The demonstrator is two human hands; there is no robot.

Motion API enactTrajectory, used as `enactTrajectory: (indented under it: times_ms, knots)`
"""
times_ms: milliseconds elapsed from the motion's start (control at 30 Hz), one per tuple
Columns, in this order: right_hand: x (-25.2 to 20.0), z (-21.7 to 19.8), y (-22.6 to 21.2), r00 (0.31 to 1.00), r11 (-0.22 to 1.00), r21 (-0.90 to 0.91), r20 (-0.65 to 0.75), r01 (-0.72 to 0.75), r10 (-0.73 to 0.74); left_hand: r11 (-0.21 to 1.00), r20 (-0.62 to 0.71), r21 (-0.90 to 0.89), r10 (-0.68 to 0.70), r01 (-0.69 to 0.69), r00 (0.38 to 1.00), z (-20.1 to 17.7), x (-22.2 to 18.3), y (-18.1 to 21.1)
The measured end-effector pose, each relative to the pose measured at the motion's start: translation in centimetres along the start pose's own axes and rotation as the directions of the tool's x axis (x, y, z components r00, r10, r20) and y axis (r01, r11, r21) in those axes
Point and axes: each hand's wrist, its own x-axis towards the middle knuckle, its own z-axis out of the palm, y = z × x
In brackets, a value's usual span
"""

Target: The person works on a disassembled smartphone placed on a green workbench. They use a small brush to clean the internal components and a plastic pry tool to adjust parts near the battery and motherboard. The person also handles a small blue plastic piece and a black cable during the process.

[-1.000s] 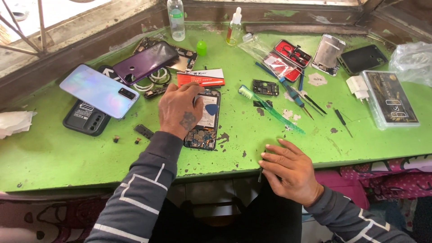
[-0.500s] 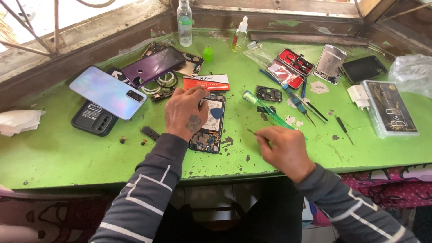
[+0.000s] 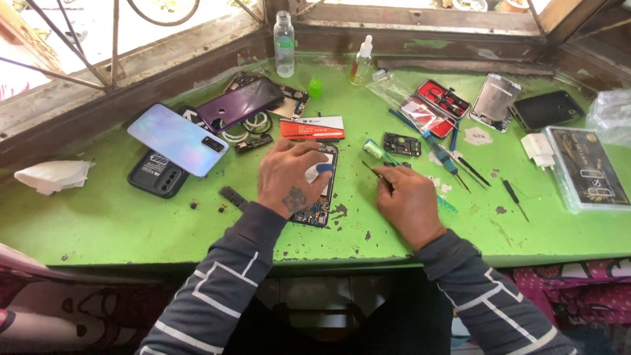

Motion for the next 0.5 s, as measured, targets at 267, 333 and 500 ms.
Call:
enactTrajectory:
  times_ms: [267, 333, 500]
  knots:
    - [0.1, 0.0, 0.4, 1.0, 1.0, -0.02, -0.011, -0.004, 0.003, 0.999, 0.115, 0.043, 0.007, -0.012, 0.993, 1.2, -0.2, -0.3]
    - [-0.2, 0.5, 1.0, 1.0, 0.998, -0.061, -0.001, 0.015, -0.015, 0.999, 0.122, 0.052, -0.012, 0.006, 0.993, 1.8, -0.4, -0.5]
    - [-0.1, 1.4, 1.8, 0.996, 0.982, -0.182, -0.065, 0.047, -0.06, 0.994, 0.143, 0.101, 0.023, -0.038, 0.989, 2.6, -0.5, -0.8]
